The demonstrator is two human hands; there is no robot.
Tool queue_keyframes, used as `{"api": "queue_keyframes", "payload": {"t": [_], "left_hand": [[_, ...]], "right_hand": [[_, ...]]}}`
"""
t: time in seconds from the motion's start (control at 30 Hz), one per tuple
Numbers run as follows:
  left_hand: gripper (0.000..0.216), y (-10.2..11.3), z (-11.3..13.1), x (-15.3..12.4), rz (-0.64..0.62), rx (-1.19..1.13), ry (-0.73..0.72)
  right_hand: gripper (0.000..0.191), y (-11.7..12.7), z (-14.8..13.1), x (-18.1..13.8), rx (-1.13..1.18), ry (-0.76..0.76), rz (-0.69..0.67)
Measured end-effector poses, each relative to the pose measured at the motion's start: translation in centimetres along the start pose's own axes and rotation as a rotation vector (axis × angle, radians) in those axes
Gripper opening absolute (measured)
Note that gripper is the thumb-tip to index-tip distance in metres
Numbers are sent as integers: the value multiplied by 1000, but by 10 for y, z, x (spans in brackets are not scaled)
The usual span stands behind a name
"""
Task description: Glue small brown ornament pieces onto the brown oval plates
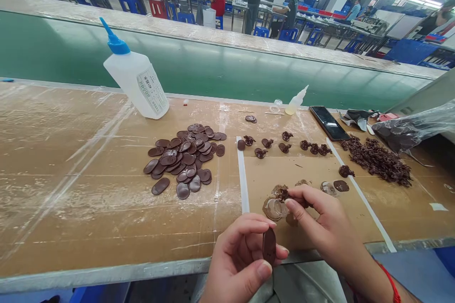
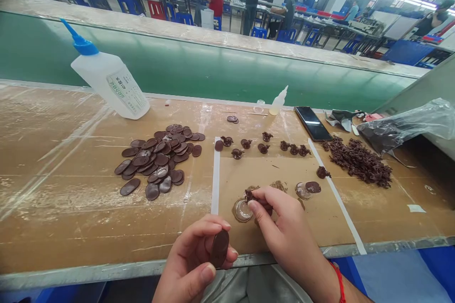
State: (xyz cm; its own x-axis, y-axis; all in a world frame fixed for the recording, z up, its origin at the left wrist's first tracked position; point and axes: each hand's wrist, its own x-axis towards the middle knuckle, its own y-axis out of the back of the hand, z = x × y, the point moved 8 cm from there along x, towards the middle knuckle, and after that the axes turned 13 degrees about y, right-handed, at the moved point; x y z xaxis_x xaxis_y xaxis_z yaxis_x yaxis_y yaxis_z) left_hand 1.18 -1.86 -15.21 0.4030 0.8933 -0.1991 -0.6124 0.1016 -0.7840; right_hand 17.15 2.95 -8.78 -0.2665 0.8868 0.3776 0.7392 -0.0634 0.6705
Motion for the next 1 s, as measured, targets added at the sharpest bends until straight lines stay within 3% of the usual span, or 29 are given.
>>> {"api": "queue_keyframes", "payload": {"t": [0.33, 0.6, 0.73, 0.9, 1.0], "left_hand": [[33, -6, 2, 2, -118, 8, -64], [32, -4, 1, 3, -50, 5, -34], [33, -7, 2, 5, -137, 2, -79], [31, -3, 1, 3, 13, 1, -21], [34, -6, 3, 0, 95, 14, -35]], "right_hand": [[18, -3, -2, 1, 19, 4, -40], [15, -3, 1, -2, 31, 1, -29], [16, -4, 2, -2, 53, -11, -25], [16, -1, 5, -6, 123, -77, 6], [19, -3, 14, -16, 451, -256, 31]]}}
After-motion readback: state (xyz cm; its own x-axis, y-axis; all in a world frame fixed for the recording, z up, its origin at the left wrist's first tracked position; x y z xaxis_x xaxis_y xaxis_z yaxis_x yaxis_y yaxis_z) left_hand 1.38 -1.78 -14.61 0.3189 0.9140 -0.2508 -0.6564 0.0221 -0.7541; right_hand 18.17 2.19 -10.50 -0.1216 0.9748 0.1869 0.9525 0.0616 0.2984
